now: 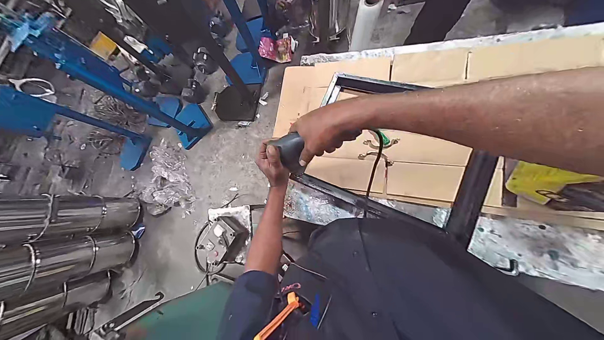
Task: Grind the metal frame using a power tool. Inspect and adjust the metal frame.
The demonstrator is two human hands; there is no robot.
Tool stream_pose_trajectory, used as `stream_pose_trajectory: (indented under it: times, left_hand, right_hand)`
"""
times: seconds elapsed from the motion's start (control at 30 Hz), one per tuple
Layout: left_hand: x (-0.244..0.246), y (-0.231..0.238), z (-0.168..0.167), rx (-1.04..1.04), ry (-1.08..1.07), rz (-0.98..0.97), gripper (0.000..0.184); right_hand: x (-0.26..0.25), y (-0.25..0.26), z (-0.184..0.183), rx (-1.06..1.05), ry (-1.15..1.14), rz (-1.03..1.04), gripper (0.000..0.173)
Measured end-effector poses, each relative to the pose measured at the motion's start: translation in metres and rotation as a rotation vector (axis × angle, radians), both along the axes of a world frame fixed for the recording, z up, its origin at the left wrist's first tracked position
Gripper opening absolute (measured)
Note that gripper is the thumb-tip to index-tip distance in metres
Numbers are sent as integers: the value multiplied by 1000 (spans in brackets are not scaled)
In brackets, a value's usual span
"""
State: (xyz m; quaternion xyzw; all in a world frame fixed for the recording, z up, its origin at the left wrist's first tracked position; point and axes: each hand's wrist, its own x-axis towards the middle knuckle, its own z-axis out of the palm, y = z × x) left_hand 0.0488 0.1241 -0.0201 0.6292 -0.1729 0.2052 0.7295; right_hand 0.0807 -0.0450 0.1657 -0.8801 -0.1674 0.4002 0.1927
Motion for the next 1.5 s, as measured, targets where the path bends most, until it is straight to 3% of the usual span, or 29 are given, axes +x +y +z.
stream_pose_trajectory:
  times: [0.47,0.8,1.03,1.27,1.5]
  left_hand:
    - [0,-8,30,42,-27,10,47]
    - [7,-8,28,3,-74,-5,54]
    - [14,-7,49,-17,-86,-69,55]
    - [74,-52,94,-192,-238,-67,39]
    - [95,-89,95,-151,-246,-120,41]
  right_hand:
    - [1,-6,12,0,7,-19,42]
    - [-4,-7,23,2,-8,-25,45]
    - [-10,-10,54,-79,-124,2,40]
    - [15,-34,100,-131,-306,-131,39]
    - [31,-80,81,-112,-321,-143,42]
